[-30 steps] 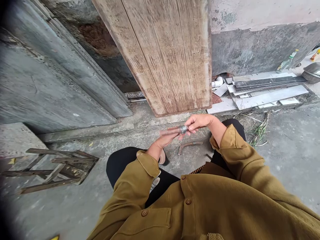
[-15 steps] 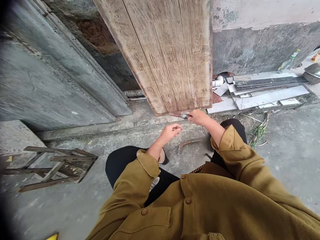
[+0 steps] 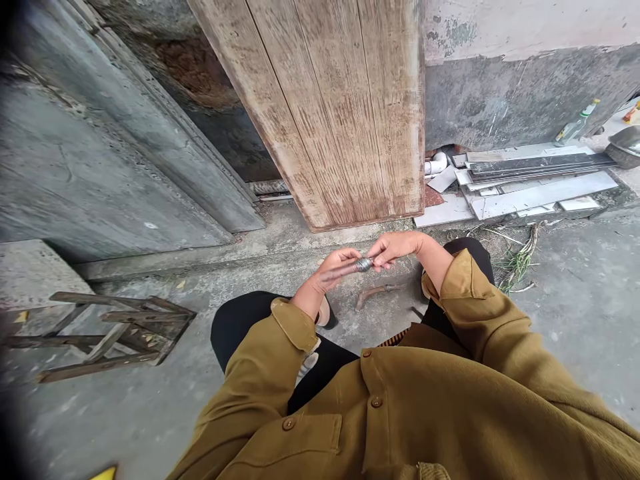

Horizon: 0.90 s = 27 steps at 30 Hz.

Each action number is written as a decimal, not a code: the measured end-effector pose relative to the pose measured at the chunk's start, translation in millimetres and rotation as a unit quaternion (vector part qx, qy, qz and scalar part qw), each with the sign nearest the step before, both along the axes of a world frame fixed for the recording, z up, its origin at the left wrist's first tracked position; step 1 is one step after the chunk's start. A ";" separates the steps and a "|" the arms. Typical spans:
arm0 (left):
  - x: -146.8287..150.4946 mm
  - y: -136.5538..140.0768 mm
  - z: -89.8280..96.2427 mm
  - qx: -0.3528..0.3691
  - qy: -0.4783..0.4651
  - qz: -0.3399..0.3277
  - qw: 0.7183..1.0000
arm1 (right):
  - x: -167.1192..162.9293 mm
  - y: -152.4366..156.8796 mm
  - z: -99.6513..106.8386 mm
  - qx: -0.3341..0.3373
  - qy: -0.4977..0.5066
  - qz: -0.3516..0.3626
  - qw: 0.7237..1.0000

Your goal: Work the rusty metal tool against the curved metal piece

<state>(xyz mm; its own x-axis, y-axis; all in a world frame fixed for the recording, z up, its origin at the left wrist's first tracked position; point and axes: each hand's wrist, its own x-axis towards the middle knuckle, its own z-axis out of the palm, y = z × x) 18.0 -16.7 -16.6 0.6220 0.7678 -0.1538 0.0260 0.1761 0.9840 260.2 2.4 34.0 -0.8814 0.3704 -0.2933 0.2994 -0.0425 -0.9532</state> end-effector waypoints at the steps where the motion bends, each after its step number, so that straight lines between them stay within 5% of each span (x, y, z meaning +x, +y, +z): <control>1: -0.6 4.3 1.5 0.009 0.007 0.023 1.000 | -0.2 0.0 -0.1 -0.002 0.020 -0.035 0.999; 4: -7.8 16.7 19.6 0.088 0.118 0.052 0.988 | -4.8 -1.3 -0.6 -0.044 0.078 -0.165 0.982; 6: -20.6 17.6 45.9 0.141 0.224 0.013 0.964 | -9.0 -2.5 0.0 -0.086 0.124 -0.259 0.954; 10: -70.1 -12.3 109.9 0.296 0.425 -0.069 0.853 | -15.5 -3.1 2.1 -0.127 0.175 -0.372 0.903; 13: -122.3 -56.0 129.1 0.302 0.521 -0.015 0.798 | -22.8 -5.2 3.0 -0.126 0.198 -0.405 0.883; 15: -156.9 -90.5 119.5 0.270 0.557 0.055 0.783 | -30.6 -9.3 3.8 -0.118 0.217 -0.409 0.879; 18: -195.7 -147.3 85.4 0.201 0.533 0.136 0.811 | -44.8 -18.6 5.9 -0.100 0.230 -0.388 0.887; 23: -212.0 -234.0 30.4 0.017 0.336 0.425 0.841 | -64.9 -34.1 12.9 -0.064 0.226 -0.360 0.903; 25: -208.8 -255.2 15.8 -0.118 0.217 0.455 0.855 | -70.5 -38.8 15.7 -0.052 0.223 -0.352 0.907; 27: -204.9 -266.1 6.2 -0.177 0.122 0.483 0.849 | -74.7 -42.2 17.8 -0.039 0.216 -0.341 0.914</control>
<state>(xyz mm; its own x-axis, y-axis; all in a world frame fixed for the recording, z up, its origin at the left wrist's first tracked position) -186.8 -282.7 -10.3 -0.3557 0.7798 -0.5151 -0.1034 0.5150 0.8510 185.5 -39.8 51.9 -0.4929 0.8698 -0.0209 -0.2262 -0.1513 -0.9623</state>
